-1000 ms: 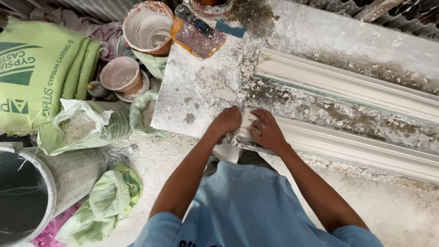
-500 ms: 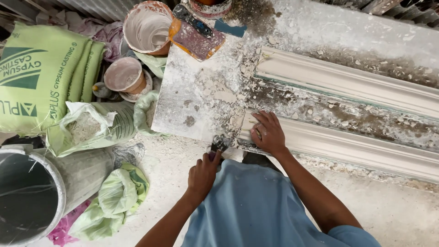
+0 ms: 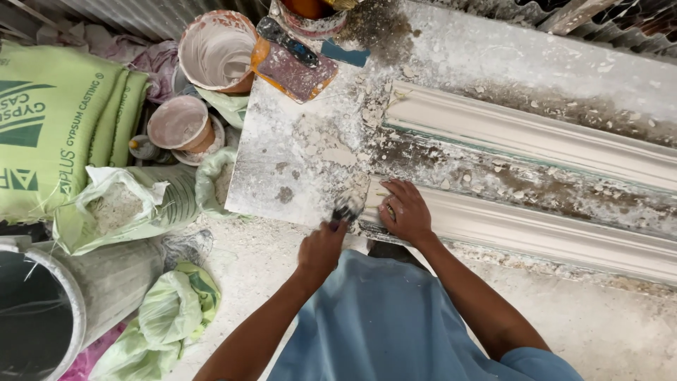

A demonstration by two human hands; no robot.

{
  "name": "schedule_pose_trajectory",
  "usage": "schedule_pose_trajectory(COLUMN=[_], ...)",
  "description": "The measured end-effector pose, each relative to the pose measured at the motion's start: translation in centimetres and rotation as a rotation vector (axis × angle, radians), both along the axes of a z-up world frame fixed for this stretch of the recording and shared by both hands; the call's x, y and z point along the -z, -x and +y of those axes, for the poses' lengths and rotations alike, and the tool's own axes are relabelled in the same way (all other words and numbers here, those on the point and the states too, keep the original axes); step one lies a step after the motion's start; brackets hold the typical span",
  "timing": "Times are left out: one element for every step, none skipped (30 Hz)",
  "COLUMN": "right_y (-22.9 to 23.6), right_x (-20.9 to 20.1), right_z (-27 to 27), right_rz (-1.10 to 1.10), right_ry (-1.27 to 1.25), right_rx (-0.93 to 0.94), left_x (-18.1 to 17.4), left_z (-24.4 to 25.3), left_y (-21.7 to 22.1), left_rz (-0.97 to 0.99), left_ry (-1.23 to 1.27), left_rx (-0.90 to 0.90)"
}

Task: The user is using a scraper tool to refine and clean excess material from decorative gypsum ceiling moldings on a workbench.

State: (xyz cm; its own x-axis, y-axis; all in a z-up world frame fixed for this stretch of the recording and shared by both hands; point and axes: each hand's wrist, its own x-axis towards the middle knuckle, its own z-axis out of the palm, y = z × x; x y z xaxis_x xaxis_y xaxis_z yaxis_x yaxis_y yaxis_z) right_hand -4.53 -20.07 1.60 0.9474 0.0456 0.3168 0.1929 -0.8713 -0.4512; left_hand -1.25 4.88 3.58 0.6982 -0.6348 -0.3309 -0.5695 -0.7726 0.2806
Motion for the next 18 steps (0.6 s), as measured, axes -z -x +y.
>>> schedule_pose_trajectory(right_y=[-0.2, -0.4, 0.0, 0.3, 0.1, -0.1, -0.3, -0.4, -0.1, -0.2, -0.2, -0.2, 0.0, 0.3, 0.0, 0.0, -0.4, -0.7], right_x=[-0.1, -0.1, -0.2, -0.4, -0.6, -0.9, -0.8, -0.6, -0.4, -0.4, -0.5, -0.5, -0.6, -0.8, -1.0, -1.0, -1.0, -0.9], right_z=[0.0, 0.0, 0.1, 0.3, 0.2, 0.1, 0.0, -0.1, 0.1, 0.1, 0.2, 0.3, 0.3, 0.3, 0.3, 0.2, 0.0, -0.2], right_rz=[-0.003, 0.016, 0.046, 0.055, 0.063, 0.072, 0.063, 0.049, 0.044, 0.043, 0.036, 0.029, 0.037, 0.032, 0.017, 0.014, 0.009, 0.004], right_ry=[-0.002, 0.016, 0.032, 0.03, 0.026, 0.022, 0.029, 0.024, 0.014, 0.016, 0.01, 0.004, 0.005, -0.01, -0.023, -0.021, -0.007, 0.006], right_rx=[0.0, 0.01, 0.018, 0.017, 0.015, 0.013, 0.017, 0.023, 0.022, 0.02, 0.02, 0.02, 0.021, 0.022, 0.022, 0.022, 0.016, 0.01], left_x=[-0.2, -0.4, -0.7, -1.5, -2.4, -3.3, -2.4, -1.5, -0.6, 0.0, 0.6, 1.3, 0.7, 0.0, -0.6, -0.2, 0.2, 0.6], left_z=[-0.2, -0.5, -0.7, -0.1, 0.2, 0.6, 0.2, -0.2, -0.2, -0.6, -0.8, -1.1, -0.5, 0.1, 0.5, 0.5, 0.2, 0.0], left_y=[-0.8, -1.6, -1.7, -1.0, -0.9, -0.8, -1.3, -1.8, -1.7, -2.1, -2.5, -2.9, -2.4, -2.0, -2.1, -2.2, -2.7, -3.3], left_rz=[-0.003, -0.025, -0.035, -0.026, -0.003, 0.021, 0.012, 0.0, -0.003, -0.004, -0.051, -0.098, -0.09, -0.063, -0.046, -0.049, -0.043, -0.037], left_ry=[-0.002, 0.012, 0.025, 0.022, 0.002, -0.019, -0.012, -0.008, -0.01, -0.008, 0.025, 0.057, 0.058, 0.049, 0.043, 0.046, 0.029, 0.013], left_rx=[0.0, 0.01, 0.018, 0.017, 0.015, 0.013, 0.017, 0.015, 0.008, 0.006, 0.007, 0.007, 0.008, 0.012, 0.015, 0.015, 0.024, 0.032])
